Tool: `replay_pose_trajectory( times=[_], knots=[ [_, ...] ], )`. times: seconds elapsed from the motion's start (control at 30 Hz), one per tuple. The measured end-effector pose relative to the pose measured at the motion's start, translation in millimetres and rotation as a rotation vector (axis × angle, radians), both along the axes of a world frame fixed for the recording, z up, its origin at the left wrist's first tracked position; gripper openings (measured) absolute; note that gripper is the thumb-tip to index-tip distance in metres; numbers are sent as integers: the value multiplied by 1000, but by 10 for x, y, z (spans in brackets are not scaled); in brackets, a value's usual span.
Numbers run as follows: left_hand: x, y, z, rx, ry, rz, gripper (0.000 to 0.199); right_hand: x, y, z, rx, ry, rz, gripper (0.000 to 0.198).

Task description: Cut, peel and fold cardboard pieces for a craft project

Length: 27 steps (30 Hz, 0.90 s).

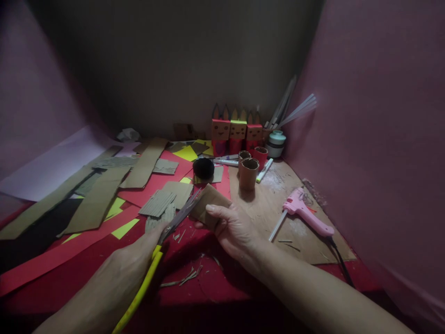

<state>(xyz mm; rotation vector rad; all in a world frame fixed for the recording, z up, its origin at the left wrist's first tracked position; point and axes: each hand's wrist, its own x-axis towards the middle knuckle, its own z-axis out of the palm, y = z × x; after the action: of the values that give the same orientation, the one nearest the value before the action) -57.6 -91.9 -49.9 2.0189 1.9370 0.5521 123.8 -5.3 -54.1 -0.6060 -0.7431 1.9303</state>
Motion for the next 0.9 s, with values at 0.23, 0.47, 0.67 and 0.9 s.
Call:
replay_pose_trajectory(
  times=[0.23, 0.47, 0.67, 0.9],
  knots=[
    [11, -10, 46, -74, 116, -18, 44, -17, 8, -23, -47, 22, -29, 29],
    [19, 15, 108, -124, 179, -42, 36, -16, 11, -47, -48, 17, -31, 30],
    [-15, 33, 62, -139, 182, -67, 35, -12, 2, -59, -65, 22, -41, 32],
    [-85, 19, 83, -200, 137, -131, 33, -14, 19, -56, -52, 38, -35, 29]
  ],
)
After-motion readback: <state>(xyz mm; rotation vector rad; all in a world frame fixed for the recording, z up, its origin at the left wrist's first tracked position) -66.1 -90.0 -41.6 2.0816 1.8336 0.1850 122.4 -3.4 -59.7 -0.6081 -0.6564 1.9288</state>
